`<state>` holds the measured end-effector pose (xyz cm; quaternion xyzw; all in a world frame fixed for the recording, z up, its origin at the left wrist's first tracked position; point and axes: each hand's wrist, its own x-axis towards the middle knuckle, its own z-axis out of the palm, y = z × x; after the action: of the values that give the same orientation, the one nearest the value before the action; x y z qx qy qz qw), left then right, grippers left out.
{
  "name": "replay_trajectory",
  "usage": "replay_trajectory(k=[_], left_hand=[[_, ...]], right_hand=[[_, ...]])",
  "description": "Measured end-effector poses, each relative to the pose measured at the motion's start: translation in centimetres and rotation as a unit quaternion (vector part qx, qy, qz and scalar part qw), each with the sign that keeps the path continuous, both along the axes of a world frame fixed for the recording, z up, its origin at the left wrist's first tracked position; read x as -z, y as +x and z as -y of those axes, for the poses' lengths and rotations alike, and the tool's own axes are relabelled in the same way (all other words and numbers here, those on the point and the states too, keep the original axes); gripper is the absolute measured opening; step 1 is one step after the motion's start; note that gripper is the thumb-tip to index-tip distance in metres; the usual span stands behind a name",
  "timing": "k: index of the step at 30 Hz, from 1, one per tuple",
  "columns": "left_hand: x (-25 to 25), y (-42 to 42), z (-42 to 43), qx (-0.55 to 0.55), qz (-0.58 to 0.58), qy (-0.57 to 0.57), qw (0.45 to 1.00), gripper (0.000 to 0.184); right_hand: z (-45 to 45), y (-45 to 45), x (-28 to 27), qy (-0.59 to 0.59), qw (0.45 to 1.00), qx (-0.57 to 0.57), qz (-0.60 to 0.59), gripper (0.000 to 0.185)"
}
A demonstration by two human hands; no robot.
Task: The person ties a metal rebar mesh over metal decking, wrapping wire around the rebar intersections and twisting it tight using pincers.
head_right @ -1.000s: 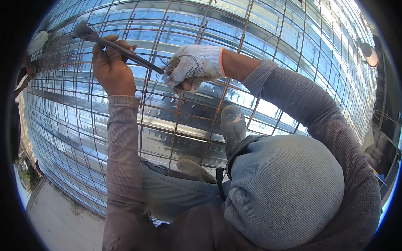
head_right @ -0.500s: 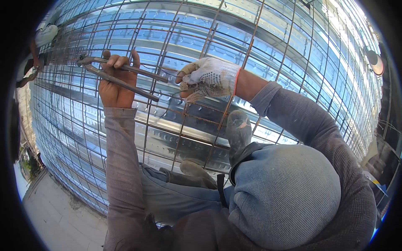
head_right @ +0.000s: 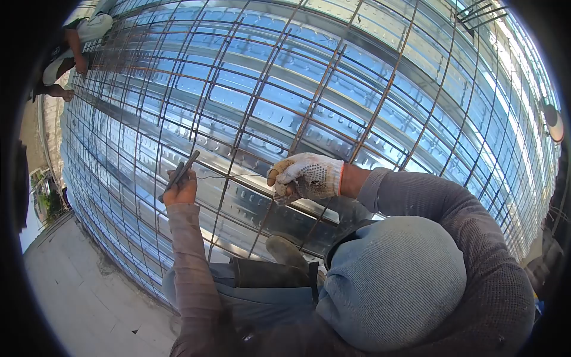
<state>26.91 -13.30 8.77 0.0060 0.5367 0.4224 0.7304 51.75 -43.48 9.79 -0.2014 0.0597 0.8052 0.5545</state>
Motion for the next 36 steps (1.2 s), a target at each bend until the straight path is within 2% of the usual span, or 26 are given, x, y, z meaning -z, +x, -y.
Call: replay_trajectory(k=[1, 3, 4, 8, 12, 14, 15, 16, 17, 18, 19, 20, 21, 23, 24, 25, 26, 27, 29, 31, 32, 33, 35, 36], left_hand=[[0.5, -0.7, -0.1, -0.006, 0.003, 0.001, 1.0, 0.021], [0.7, -1.7, 0.2, -0.127, -0.05, -0.076, 0.988, 0.023], [0.8, -2.2, 0.3, -0.131, -0.049, -0.075, 0.987, 0.023], [0.9, -3.1, 2.0, -0.1, -0.135, -0.049, 0.985, 0.033], [4.4, -5.6, 4.4, -0.096, -0.188, -0.075, 0.975, 0.036], [6.8, -8.1, 4.0, -0.105, -0.142, -0.114, 0.978, 0.037], [7.5, -9.3, 3.8, -0.11, -0.101, -0.153, 0.977, 0.037], [8.2, -10.7, 3.8, -0.107, -0.098, -0.171, 0.974, 0.036], [7.4, -10.7, 4.2, -0.108, -0.099, -0.17, 0.975, 0.036], [6.5, -10.5, 4.8, -0.052, -0.135, -0.185, 0.972, 0.035], [5.6, -10.0, 5.5, 0.004, -0.169, -0.2, 0.965, 0.033], [6.0, -10.2, 5.9, 0.004, -0.168, -0.199, 0.965, 0.033], [6.2, -10.5, 6.5, 0.013, -0.231, -0.155, 0.961, 0.033], [6.7, -10.8, 7.6, 0.028, -0.352, -0.063, 0.933, 0.034], [7.0, -10.9, 7.9, 0.037, -0.41, -0.016, 0.911, 0.035], [7.2, -10.8, 7.9, 0.046, -0.465, 0.032, 0.883, 0.037], [5.8, -9.6, 7.5, 0.048, -0.463, 0.034, 0.884, 0.037], [2.6, -7.4, 6.8, 0.114, -0.57, -0.016, 0.814, 0.049], [-2.2, -3.7, 5.6, 0.234, -0.74, -0.115, 0.62, 0.08], [-0.9, -3.5, 5.0, 0.207, -0.865, 0.099, 0.446, 0.118], [-3.5, -1.3, 5.4, 0.241, -0.85, 0.155, 0.442, 0.126], [-7.3, 1.5, 6.3, 0.274, -0.83, 0.21, 0.437, 0.135], [-9.6, 3.8, 7.7, 0.23, -0.806, 0.405, 0.365, 0.134], [-10.9, 5.1, 8.4, 0.201, -0.791, 0.451, 0.361, 0.135]], right_hand=[[0.0, -0.1, 0.4, 0.001, 1.0, -0.006, 0.003, 0.029], [-0.4, -0.5, -0.3, -0.054, 0.998, 0.038, 0.011, 0.032], [-0.4, -0.7, 0.2, -0.05, 0.996, 0.073, 0.005, 0.032], [0.3, -0.8, 0.4, -0.052, 0.995, 0.076, -0.03, 0.031], [0.7, -0.5, 2.3, 0.004, 0.994, 0.047, -0.095, 0.04], [0.5, 0.2, 2.1, -0.061, 0.997, -0.054, 0.012, 0.034], [0.4, 0.2, 1.9, -0.06, 0.997, -0.055, 0.012, 0.034], [0.2, 0.1, 1.5, -0.067, 0.991, -0.09, 0.073, 0.031], [0.0, 0.1, 1.3, -0.073, 0.98, -0.125, 0.135, 0.028], [-0.2, 0.0, 1.1, -0.073, 0.98, -0.125, 0.134, 0.028], [-0.6, -0.1, 0.9, -0.081, 0.967, -0.157, 0.185, 0.025], [-0.9, 0.0, 0.8, -0.089, 0.949, -0.188, 0.237, 0.021], [-1.3, 0.0, 1.1, -0.089, 0.949, -0.189, 0.238, 0.021], [-2.2, 0.0, 2.2, 0.006, 0.847, -0.319, 0.425, 0.018], [-2.6, -0.2, 2.8, 0.029, 0.819, -0.349, 0.454, 0.016], [-2.7, -0.4, 3.5, 0.028, 0.819, -0.347, 0.455, 0.016], [-2.7, -0.5, 4.3, 0.062, 0.821, -0.318, 0.47, 0.017], [-2.9, -0.6, 4.6, 0.095, 0.82, -0.29, 0.484, 0.02], [-3.6, 0.0, 3.7, 0.113, 0.817, -0.276, 0.494, 0.023], [-4.2, 0.5, 2.3, 0.133, 0.725, -0.274, 0.618, 0.021], [-4.2, 0.6, 2.5, 0.142, 0.685, -0.274, 0.66, 0.022], [-4.1, 0.4, 2.7, 0.142, 0.684, -0.276, 0.66, 0.022], [-3.5, -0.5, 3.1, 0.141, 0.628, -0.226, 0.731, 0.023], [-3.4, -0.9, 3.1, 0.142, 0.629, -0.228, 0.729, 0.023]])
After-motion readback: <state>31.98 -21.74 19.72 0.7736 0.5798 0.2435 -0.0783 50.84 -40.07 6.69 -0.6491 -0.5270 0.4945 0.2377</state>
